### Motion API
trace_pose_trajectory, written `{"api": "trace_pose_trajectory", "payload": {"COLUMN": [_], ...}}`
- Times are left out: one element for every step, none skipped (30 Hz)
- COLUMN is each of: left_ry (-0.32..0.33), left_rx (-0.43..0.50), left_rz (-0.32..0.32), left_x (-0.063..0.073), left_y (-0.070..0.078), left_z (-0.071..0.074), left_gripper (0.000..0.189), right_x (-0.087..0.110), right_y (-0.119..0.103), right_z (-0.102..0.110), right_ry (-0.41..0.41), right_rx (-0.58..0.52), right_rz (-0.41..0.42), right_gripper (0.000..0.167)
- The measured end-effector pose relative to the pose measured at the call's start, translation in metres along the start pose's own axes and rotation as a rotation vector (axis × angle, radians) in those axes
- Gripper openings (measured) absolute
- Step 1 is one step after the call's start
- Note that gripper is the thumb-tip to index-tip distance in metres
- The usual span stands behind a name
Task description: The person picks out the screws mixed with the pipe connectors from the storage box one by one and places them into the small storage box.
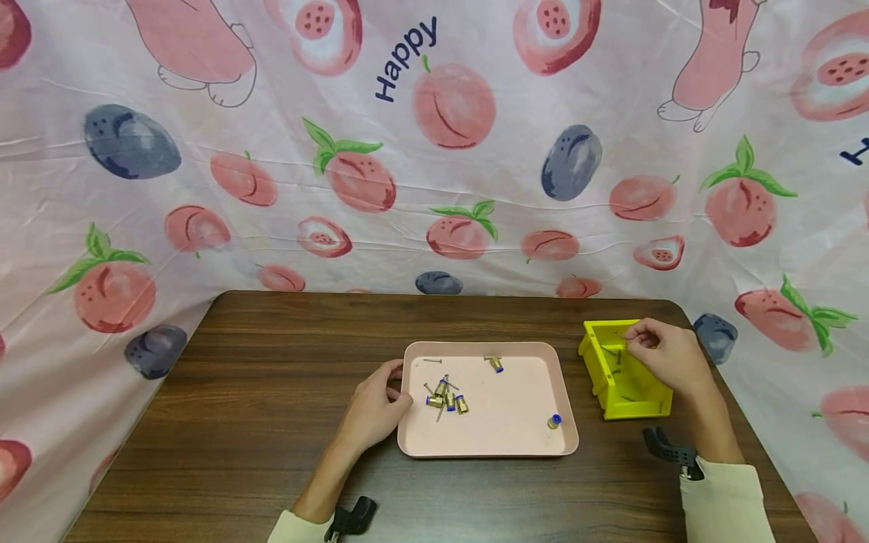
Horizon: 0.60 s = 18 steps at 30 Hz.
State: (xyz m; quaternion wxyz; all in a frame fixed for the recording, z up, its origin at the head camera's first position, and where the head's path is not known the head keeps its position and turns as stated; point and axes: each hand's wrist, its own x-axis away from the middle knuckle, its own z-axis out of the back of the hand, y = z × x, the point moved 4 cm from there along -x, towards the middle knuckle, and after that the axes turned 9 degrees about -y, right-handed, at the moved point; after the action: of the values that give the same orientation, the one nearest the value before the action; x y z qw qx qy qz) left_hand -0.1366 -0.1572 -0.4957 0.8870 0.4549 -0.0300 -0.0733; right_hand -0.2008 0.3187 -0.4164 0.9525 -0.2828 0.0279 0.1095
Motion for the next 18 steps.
{"api": "trace_pose_trajectory", "payload": {"left_ry": [-0.007,-0.013,-0.019,-0.023,-0.028,-0.032,-0.033,-0.032,-0.031,-0.032,-0.032,-0.032,-0.031,-0.031,-0.031,-0.031,-0.030,-0.028], "left_rx": [0.000,-0.003,0.003,0.005,0.001,0.000,-0.003,-0.003,-0.002,-0.004,-0.006,-0.007,-0.007,-0.007,-0.008,-0.009,-0.010,-0.011], "left_rz": [0.012,0.024,0.051,0.065,0.075,0.080,0.085,0.083,0.081,0.082,0.082,0.081,0.081,0.080,0.080,0.082,0.081,0.081], "left_x": [0.000,-0.001,0.001,0.000,0.000,0.000,0.000,0.000,0.000,0.000,0.000,0.000,0.000,0.000,0.000,0.000,0.000,0.000], "left_y": [0.000,0.000,0.005,0.005,0.005,0.005,0.005,0.005,0.005,0.004,0.004,0.004,0.004,0.005,0.005,0.005,0.005,0.006], "left_z": [0.000,0.000,0.001,0.001,0.001,0.001,0.001,0.001,0.001,0.001,0.001,0.001,0.001,0.001,0.001,0.000,0.001,0.001], "left_gripper": [0.058,0.058,0.058,0.059,0.059,0.059,0.059,0.059,0.059,0.059,0.059,0.059,0.059,0.059,0.059,0.059,0.059,0.059], "right_x": [0.000,0.000,0.000,0.000,0.000,-0.001,-0.001,-0.002,-0.003,-0.003,-0.004,-0.004,-0.005,-0.005,-0.006,-0.006,-0.007,-0.007], "right_y": [0.001,0.002,0.003,0.004,0.005,0.006,0.007,0.008,0.008,0.009,0.009,0.009,0.010,0.010,0.011,0.011,0.012,0.012], "right_z": [0.000,0.001,0.001,0.001,0.001,0.001,0.001,0.001,0.001,0.002,0.002,0.002,0.002,0.002,0.002,0.002,0.003,0.003], "right_ry": [-0.009,-0.021,-0.030,-0.039,-0.048,-0.054,-0.060,-0.066,-0.070,-0.076,-0.081,-0.084,-0.089,-0.093,-0.094,-0.096,-0.097,-0.098], "right_rx": [0.011,0.022,0.034,0.043,0.052,0.061,0.067,0.071,0.074,0.077,0.081,0.085,0.088,0.089,0.091,0.092,0.093,0.094], "right_rz": [-0.014,-0.027,-0.038,-0.050,-0.058,-0.064,-0.068,-0.068,-0.068,-0.069,-0.068,-0.068,-0.068,-0.070,-0.069,-0.069,-0.069,-0.069], "right_gripper": [0.009,0.010,0.011,0.012,0.013,0.013,0.013,0.013,0.012,0.012,0.012,0.011,0.011,0.011,0.011,0.011,0.011,0.011]}}
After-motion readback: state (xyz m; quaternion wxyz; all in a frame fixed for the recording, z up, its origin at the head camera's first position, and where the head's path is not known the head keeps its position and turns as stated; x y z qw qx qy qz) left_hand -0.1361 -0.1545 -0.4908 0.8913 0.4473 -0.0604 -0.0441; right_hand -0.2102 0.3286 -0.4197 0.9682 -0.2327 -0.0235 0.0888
